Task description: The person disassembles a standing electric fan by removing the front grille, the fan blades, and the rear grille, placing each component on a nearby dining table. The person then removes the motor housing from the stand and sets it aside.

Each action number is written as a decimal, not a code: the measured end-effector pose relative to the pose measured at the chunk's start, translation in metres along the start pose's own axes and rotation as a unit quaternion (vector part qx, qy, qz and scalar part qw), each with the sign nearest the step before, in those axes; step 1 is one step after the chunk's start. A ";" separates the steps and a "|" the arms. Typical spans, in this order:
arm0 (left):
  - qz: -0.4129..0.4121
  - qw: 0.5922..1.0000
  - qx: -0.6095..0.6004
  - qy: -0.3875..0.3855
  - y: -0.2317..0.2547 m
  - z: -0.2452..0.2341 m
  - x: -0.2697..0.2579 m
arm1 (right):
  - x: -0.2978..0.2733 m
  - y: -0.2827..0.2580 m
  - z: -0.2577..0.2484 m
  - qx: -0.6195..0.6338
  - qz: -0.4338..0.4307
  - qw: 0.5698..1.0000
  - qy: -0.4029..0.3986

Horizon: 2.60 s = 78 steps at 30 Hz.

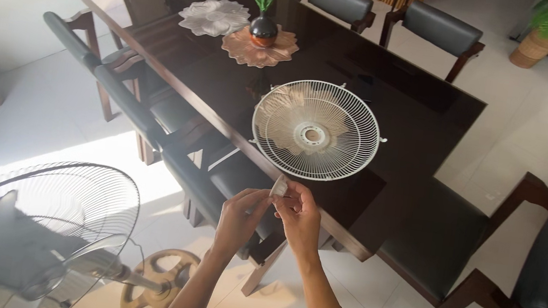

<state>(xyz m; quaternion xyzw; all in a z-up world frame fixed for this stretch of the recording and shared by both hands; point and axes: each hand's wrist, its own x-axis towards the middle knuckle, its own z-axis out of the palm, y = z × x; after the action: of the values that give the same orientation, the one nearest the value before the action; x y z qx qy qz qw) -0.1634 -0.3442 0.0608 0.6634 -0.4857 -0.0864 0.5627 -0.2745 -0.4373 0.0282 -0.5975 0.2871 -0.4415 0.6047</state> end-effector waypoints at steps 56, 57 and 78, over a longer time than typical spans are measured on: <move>-0.044 0.827 0.536 -0.166 -0.283 0.312 0.144 | 0.267 0.202 -0.291 -0.461 0.110 0.879 -0.057; -0.068 0.821 0.542 -0.168 -0.284 0.307 0.151 | 0.271 0.206 -0.287 -0.472 0.105 0.873 -0.068; -0.188 0.909 0.364 0.079 -0.127 0.168 0.059 | 0.314 0.275 -0.237 -0.606 0.080 0.778 -0.147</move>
<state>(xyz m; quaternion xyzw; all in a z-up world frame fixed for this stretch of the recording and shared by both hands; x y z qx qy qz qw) -0.1749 -0.5128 -0.0789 0.9059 -0.3035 0.0450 0.2920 -0.2896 -0.8529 -0.2121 -0.8732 0.4494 -0.0332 0.1856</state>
